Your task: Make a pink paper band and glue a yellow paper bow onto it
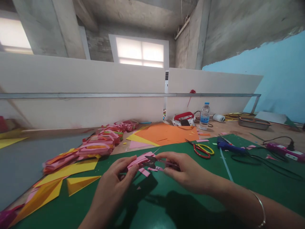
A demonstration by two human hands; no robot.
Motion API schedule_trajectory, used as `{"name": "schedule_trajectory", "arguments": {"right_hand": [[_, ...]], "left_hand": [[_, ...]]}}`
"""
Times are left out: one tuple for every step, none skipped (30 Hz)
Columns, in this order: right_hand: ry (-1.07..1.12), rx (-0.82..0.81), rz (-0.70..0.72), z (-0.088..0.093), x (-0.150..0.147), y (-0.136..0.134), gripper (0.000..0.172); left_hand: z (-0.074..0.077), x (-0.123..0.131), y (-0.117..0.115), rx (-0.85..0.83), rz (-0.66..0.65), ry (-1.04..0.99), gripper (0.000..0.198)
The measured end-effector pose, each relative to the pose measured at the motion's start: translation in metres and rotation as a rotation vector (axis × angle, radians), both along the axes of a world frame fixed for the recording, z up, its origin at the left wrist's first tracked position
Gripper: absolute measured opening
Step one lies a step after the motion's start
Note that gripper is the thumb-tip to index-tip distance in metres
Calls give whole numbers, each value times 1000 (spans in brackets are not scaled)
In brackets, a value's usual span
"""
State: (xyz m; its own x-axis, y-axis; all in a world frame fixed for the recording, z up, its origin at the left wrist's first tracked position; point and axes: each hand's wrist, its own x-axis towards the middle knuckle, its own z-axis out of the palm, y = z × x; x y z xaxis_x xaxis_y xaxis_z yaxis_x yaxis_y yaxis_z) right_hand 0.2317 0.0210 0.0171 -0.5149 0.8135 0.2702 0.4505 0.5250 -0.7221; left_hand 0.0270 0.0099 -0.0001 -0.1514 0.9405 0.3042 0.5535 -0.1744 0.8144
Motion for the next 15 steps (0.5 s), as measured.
{"name": "schedule_trajectory", "arguments": {"right_hand": [[-3,5,2,0,0,0,32],[-7,9,6,-1,-1,-1,32],[-10,14,10,-1,-1,-1,32],[-11,17,14,-1,-1,-1,33],[-12,17,17,-2,-1,-1,33],[-13,16,18,-2,-2,0,33],[-14,13,19,-2,-2,0,33],[-15,11,20,-2,-2,0,33],[-16,10,21,-1,-2,0,33],[-15,12,24,-1,-1,0,34],[-13,14,31,0,-1,0,34],[-7,14,40,0,-1,0,34],[3,6,50,0,0,0,34],[18,-11,62,1,0,0,34],[42,-34,74,1,0,1,34]], "left_hand": [[-1,0,0,1,-1,4,37],[-1,-1,1,2,-1,9,38],[-1,-1,1,3,-2,11,38],[-1,-1,1,1,-3,10,39],[-1,-1,1,-3,-2,5,39],[0,-1,0,-11,0,-2,39],[1,0,0,-23,4,-13,40],[2,1,-1,-43,8,-32,40],[4,2,-2,-77,10,-63,40],[6,2,-2,-123,10,-107,40],[8,3,-3,-174,6,-159,40],[9,4,-4,-227,-2,-212,41],[11,4,-4,-273,-11,-255,42],[11,4,-5,-300,-20,-276,42],[11,4,-5,-300,-25,-270,42]]}}
